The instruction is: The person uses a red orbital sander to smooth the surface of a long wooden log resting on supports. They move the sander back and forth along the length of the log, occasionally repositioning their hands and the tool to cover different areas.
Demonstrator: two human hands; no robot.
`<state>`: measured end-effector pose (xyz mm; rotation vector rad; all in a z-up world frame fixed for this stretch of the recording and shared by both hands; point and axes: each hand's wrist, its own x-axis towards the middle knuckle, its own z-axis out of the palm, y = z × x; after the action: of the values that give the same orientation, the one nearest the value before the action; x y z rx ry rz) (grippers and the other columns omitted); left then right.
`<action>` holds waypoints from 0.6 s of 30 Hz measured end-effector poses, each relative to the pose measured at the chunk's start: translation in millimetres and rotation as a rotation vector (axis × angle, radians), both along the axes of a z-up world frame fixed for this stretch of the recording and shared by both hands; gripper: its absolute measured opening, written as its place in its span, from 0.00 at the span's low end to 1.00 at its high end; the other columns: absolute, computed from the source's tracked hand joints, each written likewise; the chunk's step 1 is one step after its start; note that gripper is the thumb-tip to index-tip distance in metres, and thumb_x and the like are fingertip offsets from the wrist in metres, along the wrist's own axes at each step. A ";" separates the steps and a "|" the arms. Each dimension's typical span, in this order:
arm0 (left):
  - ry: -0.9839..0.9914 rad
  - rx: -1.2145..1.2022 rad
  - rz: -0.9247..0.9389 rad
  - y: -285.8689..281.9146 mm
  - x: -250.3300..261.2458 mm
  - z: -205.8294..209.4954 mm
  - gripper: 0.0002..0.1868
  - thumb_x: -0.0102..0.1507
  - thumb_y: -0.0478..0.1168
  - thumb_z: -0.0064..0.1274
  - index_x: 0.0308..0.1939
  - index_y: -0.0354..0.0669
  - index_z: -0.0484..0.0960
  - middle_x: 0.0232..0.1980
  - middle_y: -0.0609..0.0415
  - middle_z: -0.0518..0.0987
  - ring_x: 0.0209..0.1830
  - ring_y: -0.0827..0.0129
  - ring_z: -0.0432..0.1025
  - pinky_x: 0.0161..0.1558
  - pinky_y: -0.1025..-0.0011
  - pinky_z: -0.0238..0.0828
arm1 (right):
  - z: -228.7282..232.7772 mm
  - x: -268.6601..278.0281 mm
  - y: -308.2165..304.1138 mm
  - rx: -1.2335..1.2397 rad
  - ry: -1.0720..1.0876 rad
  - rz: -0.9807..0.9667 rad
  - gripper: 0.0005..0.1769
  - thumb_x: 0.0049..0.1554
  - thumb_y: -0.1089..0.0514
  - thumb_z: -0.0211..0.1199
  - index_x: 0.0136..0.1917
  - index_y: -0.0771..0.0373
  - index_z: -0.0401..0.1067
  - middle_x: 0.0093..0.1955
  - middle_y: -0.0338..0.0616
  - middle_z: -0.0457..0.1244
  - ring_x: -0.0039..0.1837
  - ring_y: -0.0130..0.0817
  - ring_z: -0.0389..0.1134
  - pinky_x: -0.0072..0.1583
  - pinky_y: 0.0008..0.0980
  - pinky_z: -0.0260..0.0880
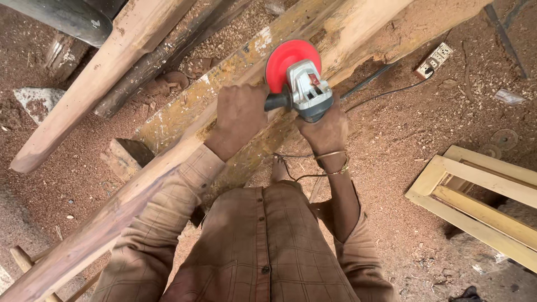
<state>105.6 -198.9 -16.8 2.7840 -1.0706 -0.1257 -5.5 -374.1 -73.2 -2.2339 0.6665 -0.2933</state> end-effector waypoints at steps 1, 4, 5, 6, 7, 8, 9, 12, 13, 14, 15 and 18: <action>0.041 0.052 0.033 5.4 -3.8 6.8 0.09 0.54 0.39 0.57 0.38 0.47 0.84 0.27 0.47 0.82 0.26 0.54 0.79 0.32 0.55 0.74 | 6.0 -0.1 7.0 -0.003 0.016 0.017 0.45 0.39 0.48 0.78 0.63 0.72 0.64 0.43 0.63 0.70 0.45 0.59 0.74 0.47 0.50 0.75; 0.051 -0.030 0.061 34.5 -31.2 19.1 0.12 0.58 0.50 0.62 0.36 0.47 0.84 0.27 0.48 0.82 0.25 0.52 0.79 0.29 0.54 0.72 | 13.8 -14.2 36.4 -0.007 0.092 0.063 0.47 0.37 0.43 0.80 0.60 0.72 0.64 0.38 0.62 0.69 0.41 0.59 0.73 0.42 0.50 0.75; 0.105 0.106 0.123 46.8 -41.3 18.9 0.20 0.58 0.59 0.63 0.40 0.48 0.84 0.28 0.48 0.82 0.27 0.54 0.79 0.31 0.57 0.73 | 12.8 -18.4 48.1 -0.008 0.116 0.073 0.47 0.37 0.39 0.81 0.57 0.71 0.65 0.37 0.60 0.69 0.40 0.57 0.73 0.41 0.50 0.75; 0.159 0.241 0.185 61.2 -50.7 16.7 0.28 0.58 0.67 0.63 0.44 0.49 0.84 0.28 0.48 0.82 0.28 0.55 0.80 0.33 0.59 0.74 | 10.6 -23.0 59.8 -0.010 0.140 0.084 0.47 0.38 0.35 0.83 0.54 0.70 0.65 0.35 0.59 0.69 0.39 0.56 0.74 0.40 0.49 0.75; 0.124 0.166 0.236 79.1 -58.1 13.5 0.18 0.57 0.55 0.62 0.43 0.51 0.85 0.28 0.48 0.83 0.28 0.55 0.80 0.32 0.59 0.74 | 6.9 -23.4 73.5 -0.006 0.102 0.121 0.45 0.40 0.37 0.81 0.54 0.70 0.66 0.34 0.58 0.69 0.38 0.55 0.74 0.39 0.48 0.75; 0.089 0.091 0.287 95.5 -65.3 8.5 0.11 0.56 0.44 0.61 0.43 0.52 0.86 0.29 0.48 0.83 0.27 0.55 0.79 0.30 0.58 0.74 | 3.2 -24.6 85.7 -0.002 0.065 0.158 0.42 0.41 0.38 0.80 0.55 0.70 0.66 0.33 0.57 0.68 0.37 0.54 0.74 0.39 0.47 0.75; 0.076 0.054 0.318 112.3 -77.1 2.8 0.11 0.56 0.43 0.61 0.43 0.55 0.87 0.29 0.49 0.83 0.27 0.55 0.79 0.31 0.58 0.73 | -0.5 -30.7 98.3 0.009 0.031 0.205 0.40 0.43 0.40 0.78 0.55 0.69 0.66 0.32 0.56 0.68 0.37 0.53 0.74 0.38 0.46 0.75; 0.035 -0.058 0.391 148.3 -121.1 -5.2 0.15 0.53 0.41 0.59 0.45 0.56 0.87 0.32 0.49 0.84 0.30 0.54 0.79 0.33 0.58 0.74 | -3.9 -57.6 126.8 -0.011 -0.078 0.295 0.33 0.50 0.42 0.78 0.51 0.67 0.65 0.36 0.56 0.67 0.38 0.53 0.73 0.38 0.46 0.74; 0.010 -0.115 0.379 149.5 -124.8 -6.2 0.18 0.51 0.40 0.58 0.46 0.53 0.86 0.34 0.49 0.84 0.31 0.54 0.79 0.33 0.58 0.74 | -3.3 -59.8 128.4 -0.023 -0.110 0.304 0.32 0.49 0.43 0.78 0.49 0.66 0.64 0.36 0.56 0.67 0.38 0.54 0.72 0.38 0.46 0.74; -0.016 -0.172 0.365 146.8 -125.2 -6.5 0.21 0.49 0.40 0.56 0.47 0.50 0.85 0.36 0.49 0.84 0.32 0.54 0.79 0.34 0.58 0.74 | -2.6 -60.9 127.0 -0.036 -0.143 0.313 0.30 0.49 0.44 0.78 0.48 0.65 0.64 0.36 0.55 0.67 0.38 0.54 0.72 0.38 0.46 0.74; 0.049 -0.095 0.375 140.2 -125.9 -7.6 0.18 0.50 0.41 0.58 0.44 0.51 0.85 0.35 0.49 0.84 0.32 0.54 0.79 0.34 0.57 0.74 | -2.0 -65.1 122.8 -0.050 -0.162 0.313 0.29 0.48 0.45 0.78 0.47 0.64 0.63 0.36 0.55 0.66 0.37 0.54 0.72 0.38 0.46 0.74; 0.202 0.072 0.375 110.8 -126.2 -15.8 0.12 0.52 0.44 0.62 0.39 0.51 0.84 0.31 0.50 0.83 0.30 0.54 0.79 0.32 0.56 0.74 | -8.5 -76.4 100.3 -0.003 -0.024 0.248 0.33 0.43 0.45 0.79 0.50 0.66 0.67 0.33 0.54 0.67 0.36 0.54 0.72 0.37 0.46 0.74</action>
<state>-20.6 -88.1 -32.6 2.8996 -0.4975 -0.3941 -81.9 -273.9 -81.7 -2.2834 0.3711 -0.1960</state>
